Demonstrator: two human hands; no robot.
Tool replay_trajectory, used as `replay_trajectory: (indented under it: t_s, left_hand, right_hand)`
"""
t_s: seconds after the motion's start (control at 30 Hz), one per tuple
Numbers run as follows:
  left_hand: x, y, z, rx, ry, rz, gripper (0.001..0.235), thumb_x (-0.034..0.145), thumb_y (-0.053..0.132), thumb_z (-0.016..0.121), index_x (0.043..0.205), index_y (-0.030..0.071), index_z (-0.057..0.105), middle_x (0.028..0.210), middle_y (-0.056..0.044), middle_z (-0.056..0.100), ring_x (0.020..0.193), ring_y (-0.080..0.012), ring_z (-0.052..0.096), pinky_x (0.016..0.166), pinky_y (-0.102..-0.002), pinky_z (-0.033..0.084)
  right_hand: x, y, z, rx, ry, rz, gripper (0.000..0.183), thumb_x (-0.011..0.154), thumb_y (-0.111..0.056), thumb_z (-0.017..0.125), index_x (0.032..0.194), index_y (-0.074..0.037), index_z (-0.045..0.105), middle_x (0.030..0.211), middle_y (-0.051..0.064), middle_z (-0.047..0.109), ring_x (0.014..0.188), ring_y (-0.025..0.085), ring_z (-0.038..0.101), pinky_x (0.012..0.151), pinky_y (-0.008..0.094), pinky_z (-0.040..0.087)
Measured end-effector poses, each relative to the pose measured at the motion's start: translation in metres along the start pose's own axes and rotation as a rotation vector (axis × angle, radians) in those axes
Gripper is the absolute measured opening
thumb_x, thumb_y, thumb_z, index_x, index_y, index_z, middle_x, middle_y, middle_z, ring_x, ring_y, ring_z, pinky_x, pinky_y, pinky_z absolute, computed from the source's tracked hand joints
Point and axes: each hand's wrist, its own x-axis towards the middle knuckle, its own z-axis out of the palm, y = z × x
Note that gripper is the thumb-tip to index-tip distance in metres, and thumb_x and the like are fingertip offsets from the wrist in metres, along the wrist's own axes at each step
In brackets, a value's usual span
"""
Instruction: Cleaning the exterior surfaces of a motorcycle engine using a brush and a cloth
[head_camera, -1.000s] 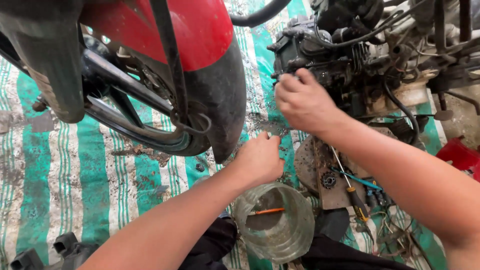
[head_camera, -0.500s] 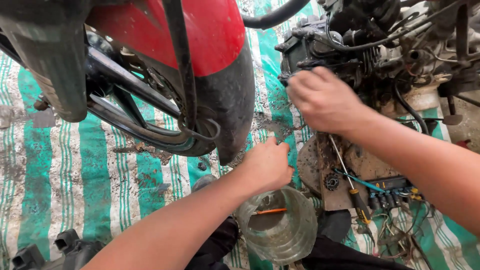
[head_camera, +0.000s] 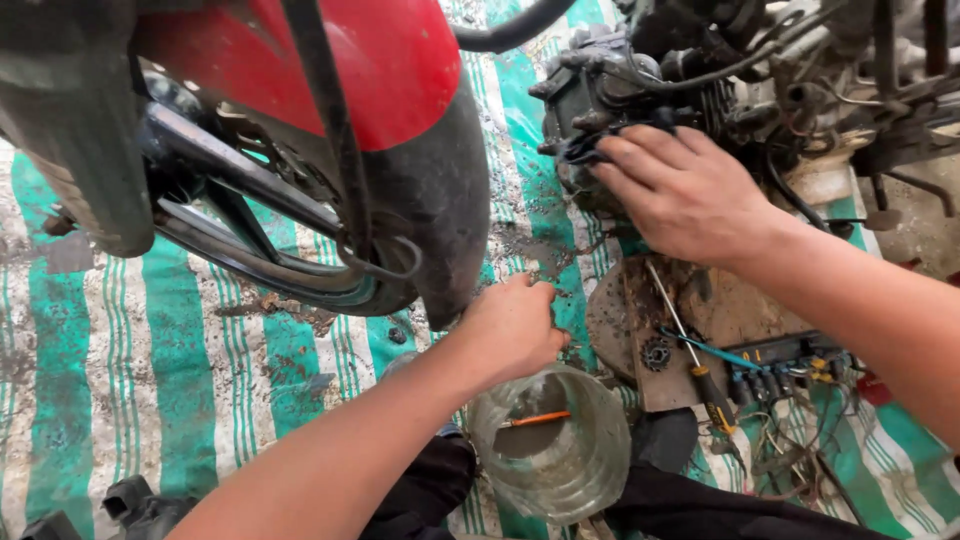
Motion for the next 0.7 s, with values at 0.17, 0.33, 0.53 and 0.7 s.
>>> replay_trajectory:
  t_s: [0.17, 0.33, 0.53, 0.7]
  left_hand:
    - [-0.008, 0.003, 0.009, 0.036, 0.023, 0.008, 0.051, 0.093, 0.028, 0.067, 0.133, -0.003, 0.072, 0.125, -0.027, 0.069, 0.112, -0.0584, 0.074, 0.090, -0.071, 0.063]
    - [-0.006, 0.013, 0.004, 0.069, -0.008, 0.040, 0.053, 0.092, 0.026, 0.065, 0.134, -0.004, 0.073, 0.126, -0.027, 0.070, 0.113, -0.0564, 0.075, 0.090, -0.071, 0.062]
    - [-0.008, 0.017, 0.004, 0.060, -0.031, 0.054, 0.056, 0.089, 0.025, 0.061, 0.135, -0.004, 0.074, 0.125, -0.027, 0.072, 0.112, -0.0567, 0.075, 0.088, -0.071, 0.062]
    - [-0.012, 0.037, -0.023, 0.089, -0.284, -0.173, 0.054, 0.109, 0.052, 0.063, 0.145, 0.012, 0.060, 0.143, -0.014, 0.060, 0.126, -0.0435, 0.066, 0.096, -0.060, 0.060]
  right_hand:
    - [0.001, -0.019, 0.052, -0.065, -0.070, -0.145, 0.030, 0.100, -0.023, 0.059, 0.117, -0.013, 0.081, 0.137, 0.011, 0.074, 0.133, 0.031, 0.066, 0.104, 0.048, 0.049]
    - [0.001, -0.069, 0.119, -0.135, -0.361, -0.263, 0.023, 0.090, -0.016, 0.062, 0.087, -0.009, 0.083, 0.089, 0.015, 0.075, 0.102, 0.037, 0.060, 0.111, 0.065, 0.040]
    - [0.006, -0.023, 0.007, -0.199, -0.368, -0.235, 0.035, 0.088, -0.022, 0.063, 0.116, -0.015, 0.084, 0.146, 0.007, 0.073, 0.147, 0.026, 0.055, 0.118, 0.049, 0.040]
    - [-0.038, 0.025, -0.001, -0.168, -0.233, -0.176, 0.049, 0.107, -0.051, 0.060, 0.146, -0.024, 0.075, 0.169, 0.002, 0.066, 0.159, 0.026, 0.062, 0.113, 0.039, 0.053]
